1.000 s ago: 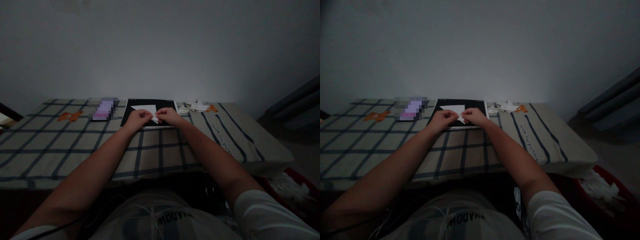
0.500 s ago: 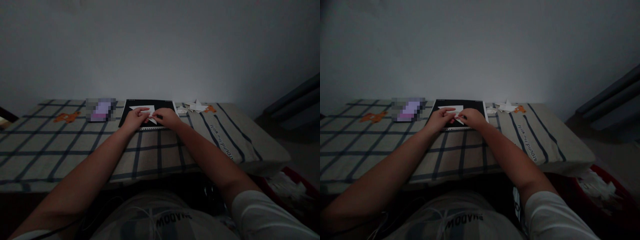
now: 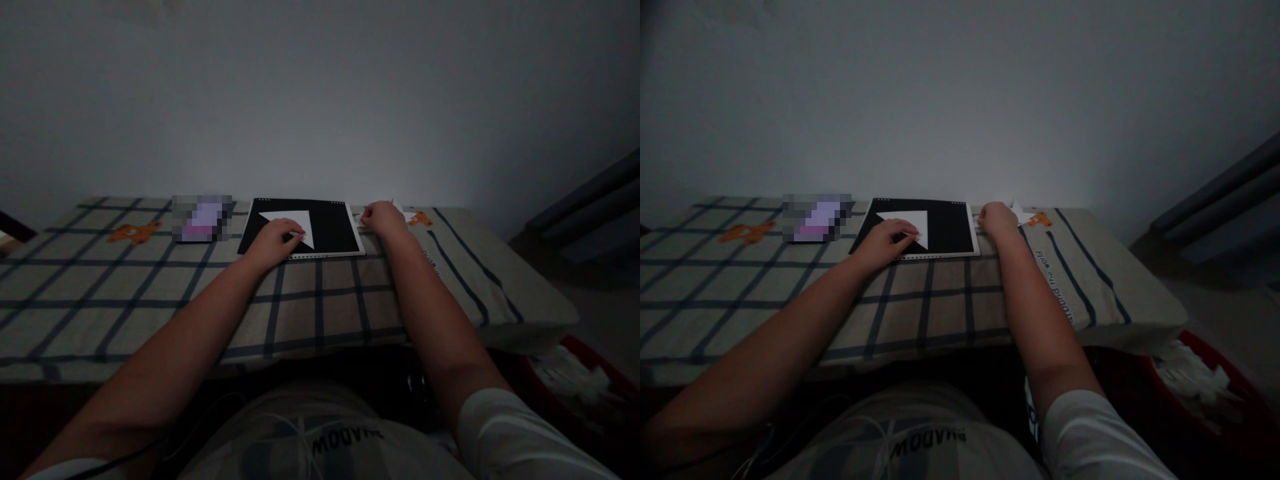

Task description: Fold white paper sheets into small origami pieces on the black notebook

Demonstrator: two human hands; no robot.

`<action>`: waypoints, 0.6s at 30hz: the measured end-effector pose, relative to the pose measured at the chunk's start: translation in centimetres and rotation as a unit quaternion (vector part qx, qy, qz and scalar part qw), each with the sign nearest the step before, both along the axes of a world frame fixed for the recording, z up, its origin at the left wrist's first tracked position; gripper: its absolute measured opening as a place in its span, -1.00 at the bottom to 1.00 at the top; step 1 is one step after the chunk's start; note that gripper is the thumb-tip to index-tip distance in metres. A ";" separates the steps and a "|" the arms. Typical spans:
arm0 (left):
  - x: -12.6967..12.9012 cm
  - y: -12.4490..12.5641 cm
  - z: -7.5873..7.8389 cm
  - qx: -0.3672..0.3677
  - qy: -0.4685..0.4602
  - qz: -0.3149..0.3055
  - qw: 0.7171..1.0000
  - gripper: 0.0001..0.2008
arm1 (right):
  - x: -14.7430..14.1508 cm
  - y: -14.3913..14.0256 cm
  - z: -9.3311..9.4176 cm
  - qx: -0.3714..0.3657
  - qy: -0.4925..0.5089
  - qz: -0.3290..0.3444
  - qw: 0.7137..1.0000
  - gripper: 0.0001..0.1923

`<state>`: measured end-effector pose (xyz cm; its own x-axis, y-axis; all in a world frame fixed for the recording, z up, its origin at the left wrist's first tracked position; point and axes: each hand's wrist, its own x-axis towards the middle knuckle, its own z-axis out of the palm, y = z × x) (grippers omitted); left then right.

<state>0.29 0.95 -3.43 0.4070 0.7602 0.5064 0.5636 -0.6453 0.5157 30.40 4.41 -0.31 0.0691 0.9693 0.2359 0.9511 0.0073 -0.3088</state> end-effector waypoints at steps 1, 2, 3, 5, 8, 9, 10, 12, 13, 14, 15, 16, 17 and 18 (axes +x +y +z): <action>0.0 0.1 -0.1 0.004 0.005 -0.005 1.000 -0.76 | 0.0 0.0 -0.1 0.000 -0.008 -0.002 1.000 -0.93; -0.1 0.2 -0.3 0.006 0.012 -0.009 1.000 -0.76 | -0.1 0.0 -0.2 -0.004 -0.018 -0.004 1.000 -0.92; -0.2 0.3 -0.4 0.008 0.021 -0.011 1.000 -0.76 | -0.2 0.0 -0.3 -0.012 -0.031 -0.007 0.999 -0.90; -0.3 0.4 -0.6 0.009 0.043 -0.008 0.999 -0.76 | -0.6 -0.1 -0.4 -0.032 -0.058 -0.015 0.998 -0.84; -0.4 0.6 -0.9 0.006 0.073 -0.001 0.997 -0.75 | -1.1 -0.5 -0.4 -0.057 -0.071 -0.022 0.996 -0.80; -0.5 0.6 -0.9 0.004 0.079 0.001 0.997 -0.74 | -1.1 -0.6 -0.3 -0.062 -0.069 -0.021 0.995 -0.80; -0.5 0.7 -1.0 0.000 0.086 0.002 0.996 -0.74 | -1.2 -0.6 -0.2 -0.063 -0.066 -0.020 0.996 -0.80; -0.5 0.7 -1.1 -0.010 0.100 0.004 0.995 -0.73 | -1.3 -0.7 -0.1 -0.046 -0.052 -0.010 0.998 -0.80; -0.5 0.7 -1.2 -0.014 0.106 0.002 0.994 -0.72 | -1.4 -0.7 -0.1 -0.028 -0.041 0.008 0.999 -0.79; -0.5 0.7 -1.2 -0.016 0.109 0.000 0.994 -0.71 | -1.6 -0.7 -0.1 -0.007 -0.027 0.039 0.999 -0.78; -0.5 0.6 -1.2 -0.018 0.111 -0.006 0.994 -0.71 | -2.0 -0.6 -0.2 0.015 -0.012 0.082 0.996 -0.77; -0.4 0.6 -1.1 -0.020 0.112 -0.015 0.993 -0.70 | -2.4 -0.5 -0.5 0.033 0.002 0.138 0.990 -0.77; -0.4 0.5 -1.1 -0.022 0.111 -0.026 0.993 -0.70 | -3.0 -0.5 -0.8 0.046 0.016 0.202 0.978 -0.78; -0.3 0.4 -1.0 -0.025 0.111 -0.039 0.993 -0.69 | -3.6 -0.4 -1.3 0.054 0.026 0.251 0.966 -0.78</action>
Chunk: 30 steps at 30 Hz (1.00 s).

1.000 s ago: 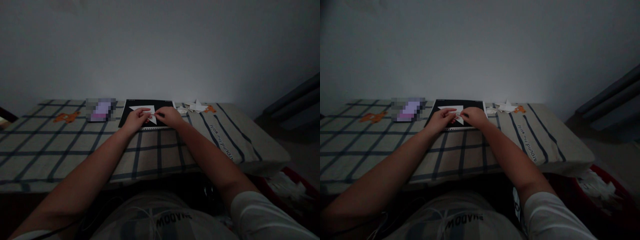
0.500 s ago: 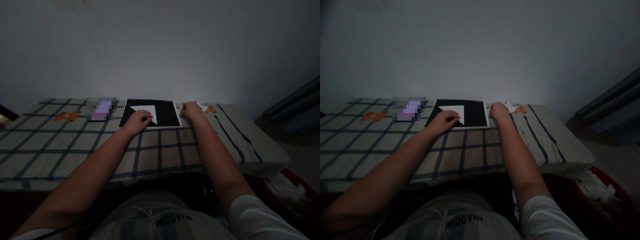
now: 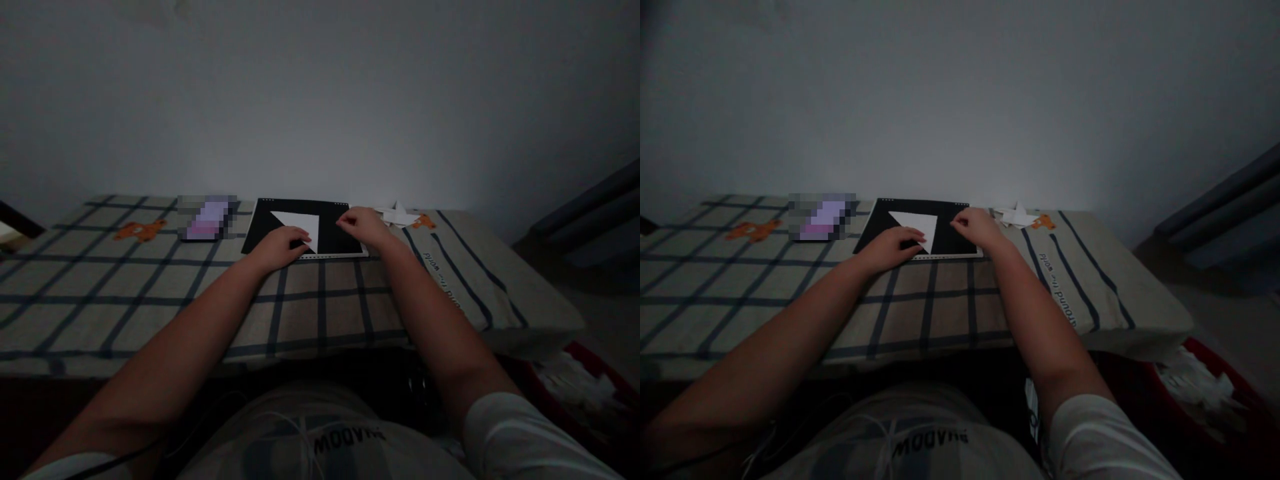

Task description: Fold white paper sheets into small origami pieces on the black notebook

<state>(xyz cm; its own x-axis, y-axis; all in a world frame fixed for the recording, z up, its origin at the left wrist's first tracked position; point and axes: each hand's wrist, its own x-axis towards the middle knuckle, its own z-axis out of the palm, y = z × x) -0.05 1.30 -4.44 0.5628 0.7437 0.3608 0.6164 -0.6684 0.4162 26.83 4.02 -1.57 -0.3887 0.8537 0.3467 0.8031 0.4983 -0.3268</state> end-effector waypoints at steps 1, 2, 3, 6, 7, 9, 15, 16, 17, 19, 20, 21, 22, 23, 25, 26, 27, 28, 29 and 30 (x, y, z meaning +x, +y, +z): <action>0.1 -0.1 0.1 -0.004 -0.001 -0.014 1.000 -0.69 | -0.6 0.1 -0.5 0.006 0.004 0.048 0.999 -0.78; 0.1 -0.2 0.2 -0.008 -0.001 -0.028 1.000 -0.68 | -1.2 0.2 -1.1 0.014 0.005 0.091 0.996 -0.76; 0.2 -0.3 0.3 -0.012 -0.001 -0.040 0.999 -0.68 | -1.7 0.2 -1.6 0.020 0.001 0.116 0.993 -0.74; 0.3 -0.6 0.5 -0.018 -0.007 -0.059 0.998 -0.69 | -2.6 0.4 -2.8 -0.002 -0.024 0.139 0.990 -0.67; 0.4 -0.6 0.6 -0.016 -0.010 -0.058 0.998 -0.69 | -2.7 0.5 -3.0 -0.011 -0.029 0.140 0.990 -0.67; 0.4 -0.7 0.7 -0.006 -0.015 -0.052 0.999 -0.69 | -2.5 0.5 -3.1 -0.020 -0.030 0.139 0.990 -0.67; 0.4 -0.5 0.5 0.005 0.010 -0.014 1.000 -0.54 | -2.1 0.4 -2.4 -0.007 -0.040 0.156 0.987 -0.71; 0.3 -0.4 0.5 0.006 0.017 -0.006 1.000 -0.52 | -2.1 0.3 -2.4 -0.008 -0.043 0.161 0.986 -0.70; 0.3 -0.4 0.5 0.006 0.023 -0.001 1.000 -0.50 | -2.2 0.3 -2.3 -0.010 -0.044 0.165 0.985 -0.68; 0.2 -0.4 0.5 0.004 0.030 0.006 1.000 -0.49 | -2.2 0.2 -2.2 -0.014 -0.042 0.173 0.984 -0.65; 0.2 -0.4 0.5 0.002 0.030 0.007 1.000 -0.50 | -2.2 0.2 -2.2 -0.014 -0.039 0.176 0.984 -0.64; 0.2 -0.4 0.5 -0.003 0.030 0.005 1.000 -0.52 | -2.1 0.2 -2.2 -0.013 -0.035 0.178 0.983 -0.64; 0.2 -0.4 0.5 -0.007 0.028 0.002 1.000 -0.55 | -2.1 0.2 -2.2 -0.011 -0.029 0.179 0.983 -0.63; 0.1 -0.4 0.5 -0.012 0.025 -0.004 1.000 -0.57 | -2.0 0.2 -2.2 -0.012 -0.023 0.180 0.983 -0.63; 0.1 -0.4 0.5 -0.018 0.019 -0.017 1.000 -0.60 | -1.9 0.3 -2.3 -0.019 -0.012 0.182 0.983 -0.64; 0.1 -0.5 0.6 -0.020 0.016 -0.021 0.999 -0.62 | -1.8 0.3 -2.3 -0.026 -0.008 0.185 0.982 -0.64; 0.0 -0.5 0.6 -0.021 0.012 -0.023 0.999 -0.63 | -1.8 0.4 -2.3 -0.033 -0.007 0.187 0.982 -0.65; 0.0 -0.6 0.7 -0.021 0.007 -0.023 1.000 -0.64 | -1.8 0.4 -2.3 -0.038 -0.006 0.189 0.981 -0.66; 0.0 -0.6 0.8 -0.021 0.002 -0.022 1.000 -0.65 | -1.7 0.4 -2.3 -0.042 -0.006 0.190 0.981 -0.65; 0.0 -0.6 0.8 -0.021 -0.003 -0.021 1.000 -0.65 | -1.7 0.3 -2.3 -0.044 -0.007 0.189 0.981 -0.64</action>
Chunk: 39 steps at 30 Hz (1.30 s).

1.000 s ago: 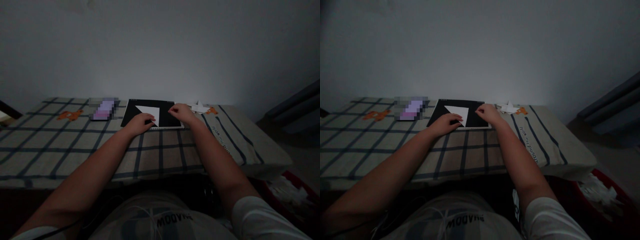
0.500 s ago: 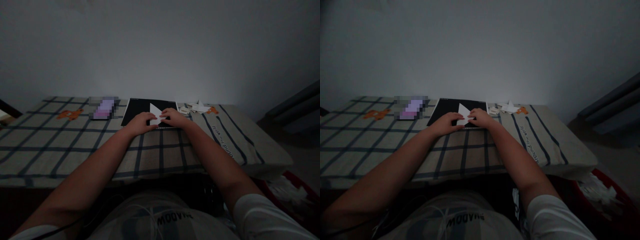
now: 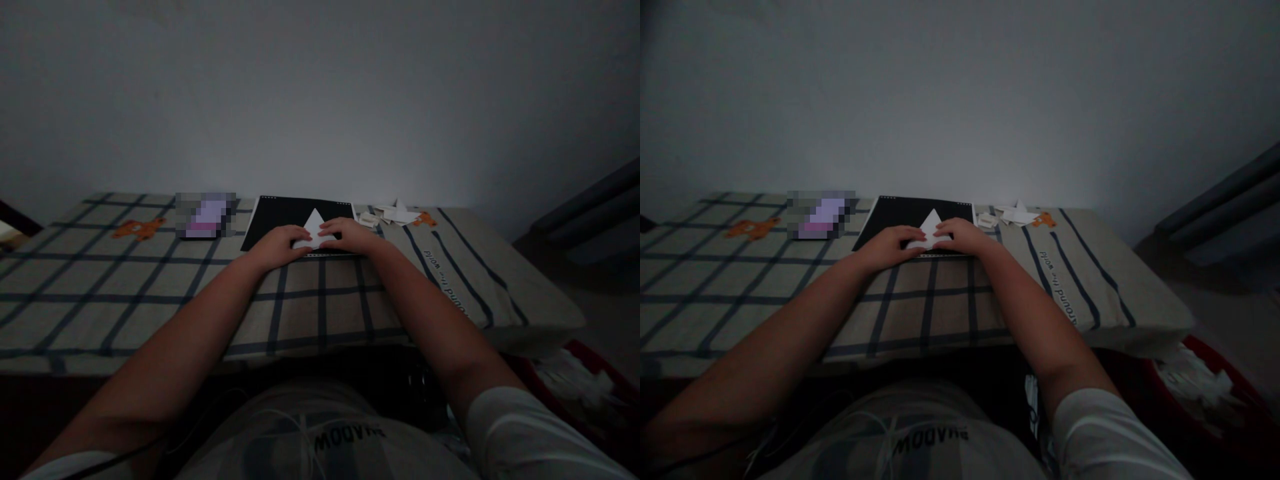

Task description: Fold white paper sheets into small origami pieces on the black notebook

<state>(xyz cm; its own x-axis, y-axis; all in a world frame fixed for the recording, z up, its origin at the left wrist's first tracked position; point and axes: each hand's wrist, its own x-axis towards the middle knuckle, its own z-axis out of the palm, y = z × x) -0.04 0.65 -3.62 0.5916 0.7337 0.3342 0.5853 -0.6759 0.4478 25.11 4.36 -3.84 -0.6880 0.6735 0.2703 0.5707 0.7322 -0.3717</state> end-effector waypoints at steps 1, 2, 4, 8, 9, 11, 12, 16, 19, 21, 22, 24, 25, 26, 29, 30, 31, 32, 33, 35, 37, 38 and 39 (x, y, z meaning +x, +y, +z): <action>0.0 0.0 0.1 0.000 -0.005 0.001 1.000 -0.65 | 0.0 0.0 0.0 0.000 -0.001 -0.001 1.000 -0.63; 0.0 -0.1 0.1 -0.001 -0.011 0.000 1.000 -0.65 | 0.0 -0.1 0.1 0.001 0.000 -0.003 1.000 -0.63; 0.1 -0.1 0.2 -0.003 -0.021 0.002 1.000 -0.66 | -0.1 -0.2 0.2 0.003 0.005 -0.006 1.000 -0.69; 0.1 -0.2 0.3 -0.008 -0.046 0.045 0.998 -0.70 | -0.2 -0.4 0.6 0.014 0.020 -0.016 1.000 -0.79; 0.1 -0.3 0.3 -0.013 -0.052 0.067 0.996 -0.71 | -0.3 -0.5 0.7 0.028 0.035 -0.028 0.999 -0.76; 0.1 -0.2 0.4 -0.020 -0.076 0.125 0.989 -0.71 | -0.4 -0.6 1.0 0.069 0.081 -0.058 0.993 -0.69; 0.1 -0.2 0.5 -0.023 -0.098 0.157 0.983 -0.72 | -0.4 -0.6 1.2 0.089 0.105 -0.076 0.988 -0.68; 0.1 0.1 1.0 -0.041 -0.202 0.257 0.944 -0.74 | -0.6 -1.1 1.9 0.096 0.120 -0.086 0.984 -0.86; 0.1 0.4 1.1 -0.056 -0.249 0.291 0.922 -0.77 | -1.0 -1.5 1.9 0.076 0.081 -0.030 0.993 -0.83; 0.1 0.6 1.0 -0.061 -0.263 0.293 0.917 -0.78 | -1.2 -1.6 1.8 0.077 0.077 -0.036 0.993 -0.79; 0.0 0.7 0.9 -0.065 -0.269 0.291 0.916 -0.78 | -1.3 -1.6 1.7 0.077 0.081 -0.053 0.992 -0.77; 0.0 0.8 0.6 -0.080 -0.279 0.285 0.914 -0.77 | -1.4 -1.7 1.5 0.075 0.085 -0.086 0.990 -0.74; 0.0 0.8 0.5 -0.090 -0.284 0.282 0.912 -0.77 | -1.4 -1.6 1.5 0.075 0.083 -0.098 0.989 -0.72; 0.0 0.9 0.4 -0.099 -0.289 0.281 0.910 -0.78 | -1.4 -1.6 1.4 0.077 0.079 -0.107 0.988 -0.70; 0.2 0.8 0.3 -0.118 -0.294 0.283 0.905 -0.80 | -1.2 -1.4 1.4 0.096 0.066 -0.111 0.987 -0.62; 0.2 0.8 0.3 -0.122 -0.297 0.284 0.903 -0.82 | -1.2 -1.3 1.4 0.104 0.061 -0.107 0.987 -0.65; 0.3 0.8 0.4 -0.125 -0.302 0.287 0.901 -0.83 | -1.1 -1.2 1.4 0.112 0.055 -0.100 0.987 -0.71; 0.3 0.9 0.4 -0.128 -0.312 0.292 0.895 -0.85 | -1.1 -1.1 1.4 0.118 0.047 -0.093 0.988 -0.77; 0.4 0.9 0.4 -0.133 -0.328 0.298 0.887 -0.87 | -1.0 -1.0 1.4 0.123 0.038 -0.086 0.988 -0.80; 0.4 1.2 0.4 -0.149 -0.377 0.312 0.859 -0.90 | -0.8 -0.9 1.4 0.127 0.025 -0.077 0.989 -0.82; 0.4 1.6 0.4 -0.174 -0.437 0.319 0.823 -0.92 | -0.7 -0.8 1.5 0.125 0.022 -0.070 0.989 -0.83; 0.4 1.7 0.4 -0.189 -0.463 0.317 0.806 -0.93 | -0.6 -0.8 1.5 0.122 0.023 -0.067 0.990 -0.84; 0.4 1.9 0.4 -0.202 -0.483 0.312 0.793 -0.94 | -0.5 -0.8 1.6 0.118 0.024 -0.063 0.991 -0.85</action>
<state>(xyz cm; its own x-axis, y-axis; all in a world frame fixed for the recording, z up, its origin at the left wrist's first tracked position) 0.34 2.52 -3.23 -0.3178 0.9454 0.0727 0.0010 -0.0763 0.9971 24.60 3.53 -2.24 -0.5844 0.6679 0.4609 0.6497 0.7254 -0.2275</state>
